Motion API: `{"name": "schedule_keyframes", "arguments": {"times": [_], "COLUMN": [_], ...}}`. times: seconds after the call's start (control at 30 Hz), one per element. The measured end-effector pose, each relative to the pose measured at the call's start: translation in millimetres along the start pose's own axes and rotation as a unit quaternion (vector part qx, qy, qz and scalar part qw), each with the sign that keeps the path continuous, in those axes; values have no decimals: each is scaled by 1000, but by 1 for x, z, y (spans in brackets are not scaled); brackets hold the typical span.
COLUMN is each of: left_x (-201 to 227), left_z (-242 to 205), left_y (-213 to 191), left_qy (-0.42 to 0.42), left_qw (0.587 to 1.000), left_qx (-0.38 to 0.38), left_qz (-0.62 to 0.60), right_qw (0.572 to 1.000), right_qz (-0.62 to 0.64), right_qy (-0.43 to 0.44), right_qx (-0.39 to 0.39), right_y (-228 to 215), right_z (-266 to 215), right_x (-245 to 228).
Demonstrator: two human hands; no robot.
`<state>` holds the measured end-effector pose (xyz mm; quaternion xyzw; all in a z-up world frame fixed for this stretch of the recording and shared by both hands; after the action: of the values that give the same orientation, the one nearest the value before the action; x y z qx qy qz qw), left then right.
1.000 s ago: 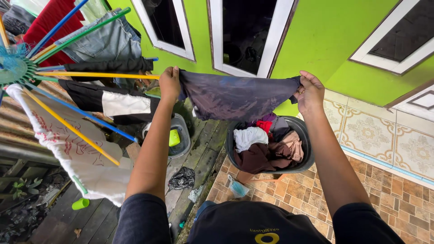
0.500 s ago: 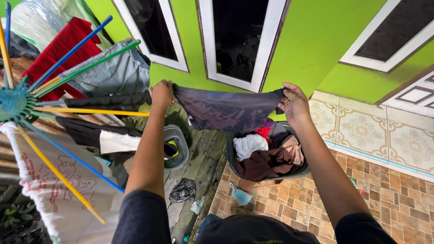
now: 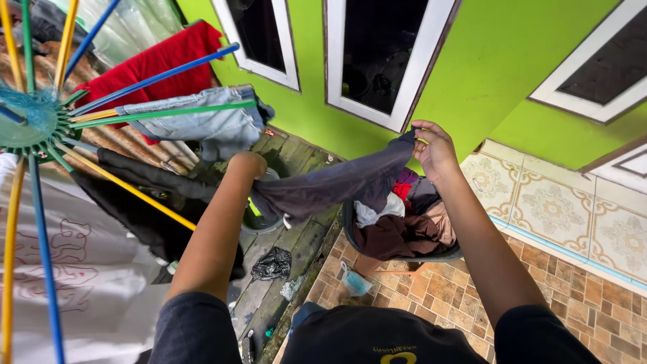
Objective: Hanging wet laundry on a circular drying rack outdoors.
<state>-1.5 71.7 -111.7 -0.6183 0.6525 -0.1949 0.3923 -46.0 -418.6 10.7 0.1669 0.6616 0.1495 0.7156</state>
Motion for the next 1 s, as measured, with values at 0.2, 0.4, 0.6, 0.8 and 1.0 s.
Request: {"name": "schedule_keyframes", "arguments": {"times": [0.2, 0.4, 0.6, 0.8, 1.0], "left_x": [39, 87, 57, -3, -78], "left_z": [-39, -128, -132, -101, -61], "left_y": [-15, -82, -86, 0, 103], "left_qy": [61, 96, -57, -66, -69], "left_qw": [979, 892, 924, 968, 989], "left_qx": [147, 358, 296, 168, 99], "left_qz": [-127, -258, -237, -177, -86], "right_qw": [1000, 1000, 999, 999, 994], "right_qz": [-11, -9, 10, 2, -9], "right_qy": [-5, -13, -38, -16, 60], "right_qx": [-18, -6, -2, -39, -90], "right_y": [-4, -14, -28, -18, 19], "right_z": [-1, -3, -6, -6, -5], "right_x": [-2, -25, -41, -34, 23]}}
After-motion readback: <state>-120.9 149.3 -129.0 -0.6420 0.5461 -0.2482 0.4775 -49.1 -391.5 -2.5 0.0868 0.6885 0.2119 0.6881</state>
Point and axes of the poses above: each hand's wrist, its own z-axis towards the middle knuckle, its own y-axis out of the palm, x = y × z, the point moved 2 cm from there along z, towards the middle knuckle, and after that the axes turned 12 degrees about -y, right-handed, at the moved point
